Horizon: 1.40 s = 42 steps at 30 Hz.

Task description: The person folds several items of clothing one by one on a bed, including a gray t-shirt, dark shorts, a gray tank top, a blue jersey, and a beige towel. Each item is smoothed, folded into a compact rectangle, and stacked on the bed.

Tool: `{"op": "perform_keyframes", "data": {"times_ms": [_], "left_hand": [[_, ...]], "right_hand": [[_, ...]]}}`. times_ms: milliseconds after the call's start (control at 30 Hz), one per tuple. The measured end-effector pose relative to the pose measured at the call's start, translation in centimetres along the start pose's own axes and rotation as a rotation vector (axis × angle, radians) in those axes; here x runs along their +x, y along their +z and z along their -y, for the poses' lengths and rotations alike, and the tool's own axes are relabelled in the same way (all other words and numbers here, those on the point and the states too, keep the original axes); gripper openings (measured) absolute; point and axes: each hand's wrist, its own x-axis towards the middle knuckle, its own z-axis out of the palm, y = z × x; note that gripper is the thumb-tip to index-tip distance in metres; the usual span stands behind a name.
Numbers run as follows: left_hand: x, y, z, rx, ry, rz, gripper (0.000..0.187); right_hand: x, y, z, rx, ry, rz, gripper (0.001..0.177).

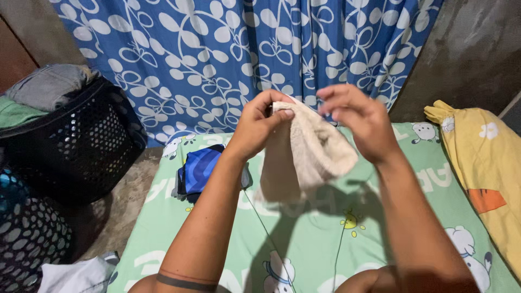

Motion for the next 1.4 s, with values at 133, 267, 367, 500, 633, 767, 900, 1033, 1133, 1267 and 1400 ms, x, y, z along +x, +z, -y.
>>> {"op": "perform_keyframes", "data": {"times_ms": [133, 267, 367, 500, 633, 767, 900, 1033, 1133, 1267, 1400], "left_hand": [[-0.8, -0.4, -0.5, 0.079, -0.001, -0.033, 0.015], [-2.4, -0.9, -1.4, 0.096, -0.021, -0.031, 0.017], [-3.8, -1.7, -1.9, 0.127, -0.070, 0.033, 0.017], [-4.7, -3.0, -1.5, 0.180, -0.142, -0.005, 0.030], [-3.9, -4.1, 0.8, 0.413, -0.311, 0.076, 0.030], [-1.7, -4.0, 2.6, 0.848, -0.409, 0.064, 0.024], [1.4, -3.5, 2.0, 0.907, -0.274, -0.096, 0.025], [1.5, -4.1, 3.6, 0.774, -0.278, -0.161, 0.024], [-0.8, -5.6, 8.7, 0.964, -0.086, -0.149, 0.024], [-8.6, -6.4, 19.0, 1.101, -0.079, -0.064, 0.015], [-19.3, -4.5, 25.1, 1.033, -0.554, 0.275, 0.018]], "right_hand": [[-2.5, 1.8, 2.9, -0.549, 0.273, 0.263, 0.045], [-5.2, 2.2, 3.5, -0.797, 0.185, 0.330, 0.052], [-6.8, 1.0, 2.0, -0.582, 0.302, 0.362, 0.041], [-7.3, -0.5, -2.1, -0.276, 0.625, 0.189, 0.026], [-6.1, -0.5, -6.8, 0.215, 0.547, 0.062, 0.049], [-3.8, -0.3, -10.1, -0.252, 0.558, 0.103, 0.035], [-1.1, -1.3, -11.9, -0.534, 0.368, -0.056, 0.024], [-1.6, -1.4, -14.1, -0.523, 0.223, -0.176, 0.020], [-4.6, -0.1, -17.4, -0.532, 0.292, -0.140, 0.029], [-12.9, 5.1, -22.9, -0.340, 0.731, -0.059, 0.048], [-23.1, 8.3, -24.8, -0.353, 0.608, 0.375, 0.041]]}}
